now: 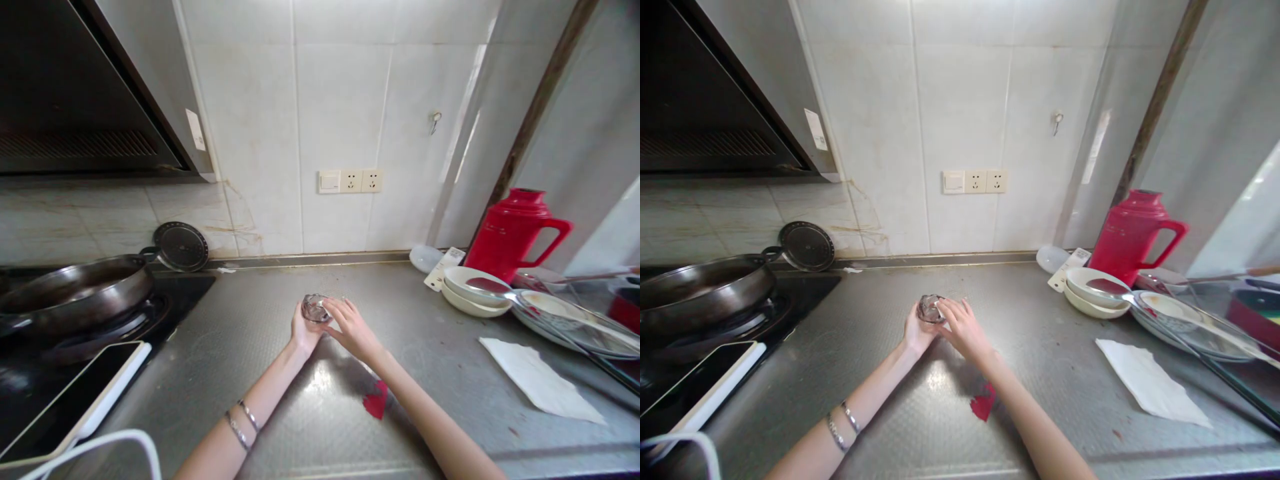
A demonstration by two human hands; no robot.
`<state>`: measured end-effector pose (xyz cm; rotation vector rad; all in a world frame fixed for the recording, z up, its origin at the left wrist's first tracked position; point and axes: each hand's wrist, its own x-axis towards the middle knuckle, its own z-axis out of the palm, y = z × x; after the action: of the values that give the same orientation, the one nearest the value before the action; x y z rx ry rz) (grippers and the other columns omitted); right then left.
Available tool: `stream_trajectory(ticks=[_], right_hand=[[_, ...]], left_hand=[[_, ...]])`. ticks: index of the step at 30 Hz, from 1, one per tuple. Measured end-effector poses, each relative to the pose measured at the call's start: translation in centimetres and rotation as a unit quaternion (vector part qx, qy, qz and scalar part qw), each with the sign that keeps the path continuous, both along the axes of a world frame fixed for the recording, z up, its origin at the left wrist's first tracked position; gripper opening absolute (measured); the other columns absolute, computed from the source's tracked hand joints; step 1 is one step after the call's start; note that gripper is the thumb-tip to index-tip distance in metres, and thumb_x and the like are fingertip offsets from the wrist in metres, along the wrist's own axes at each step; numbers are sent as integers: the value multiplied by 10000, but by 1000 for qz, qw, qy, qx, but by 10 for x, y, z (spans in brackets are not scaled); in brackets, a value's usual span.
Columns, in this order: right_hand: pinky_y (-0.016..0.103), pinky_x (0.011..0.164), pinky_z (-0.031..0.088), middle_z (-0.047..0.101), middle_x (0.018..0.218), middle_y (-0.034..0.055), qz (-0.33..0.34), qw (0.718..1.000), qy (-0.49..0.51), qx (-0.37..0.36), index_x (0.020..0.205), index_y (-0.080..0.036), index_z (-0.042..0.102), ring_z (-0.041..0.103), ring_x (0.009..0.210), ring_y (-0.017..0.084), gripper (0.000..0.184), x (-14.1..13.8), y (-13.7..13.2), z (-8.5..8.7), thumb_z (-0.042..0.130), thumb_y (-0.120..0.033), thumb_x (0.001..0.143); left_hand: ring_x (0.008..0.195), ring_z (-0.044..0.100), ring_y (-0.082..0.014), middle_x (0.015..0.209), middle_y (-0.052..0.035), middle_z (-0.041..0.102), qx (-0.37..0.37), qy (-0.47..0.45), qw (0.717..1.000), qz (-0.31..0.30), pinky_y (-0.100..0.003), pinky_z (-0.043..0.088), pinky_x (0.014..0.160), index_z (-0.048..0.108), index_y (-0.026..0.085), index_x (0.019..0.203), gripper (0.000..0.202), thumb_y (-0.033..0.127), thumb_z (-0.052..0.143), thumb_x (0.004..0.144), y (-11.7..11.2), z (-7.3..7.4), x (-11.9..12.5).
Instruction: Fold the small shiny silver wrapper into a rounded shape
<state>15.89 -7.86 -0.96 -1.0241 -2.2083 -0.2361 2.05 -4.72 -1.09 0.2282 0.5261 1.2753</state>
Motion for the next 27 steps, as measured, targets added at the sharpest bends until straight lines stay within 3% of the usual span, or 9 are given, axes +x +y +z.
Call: stream_trajectory(ticks=[6,14,19,24,27], right_hand=[[538,1034,412,599,1256,154,29,999,29,32,1349,-190,414,549,1197,256,503,3,2,1,581,-223,876],[469,1023,468,620,1192,158,90,991,-42,86,1256,-125,490,538,1201,263,378,10,0,16,482,-118,878],[439,1042,458,634,1171,153,152,975,-129,95,1216,-102,515,541,1195,241,324,15,-6,37,447,-132,901],[404,1063,438,591,1267,149,170,968,-163,84,1251,-103,503,458,1287,226,339,17,-8,45,407,-121,927],[400,1079,422,543,1340,121,165,970,-164,72,1290,-133,482,392,1338,215,354,18,-4,43,393,-134,948]], left_hand=[[748,669,-226,809,-118,705,29,-24,999,-33,-393,524,734,643,116,789,314,283,400,901,-3,6,-3],[661,641,-201,742,-105,692,53,-23,997,-50,-314,499,635,662,96,794,240,203,448,781,-3,8,-9],[624,633,-194,712,-112,686,33,26,993,-114,-297,490,613,667,74,823,264,214,448,778,2,8,-16],[606,635,-195,712,-115,695,17,22,974,-223,-288,485,592,669,62,878,336,354,512,825,2,11,-19],[557,627,-192,613,-70,674,-14,47,981,-187,-307,496,593,660,111,776,252,331,544,808,2,12,-18]])
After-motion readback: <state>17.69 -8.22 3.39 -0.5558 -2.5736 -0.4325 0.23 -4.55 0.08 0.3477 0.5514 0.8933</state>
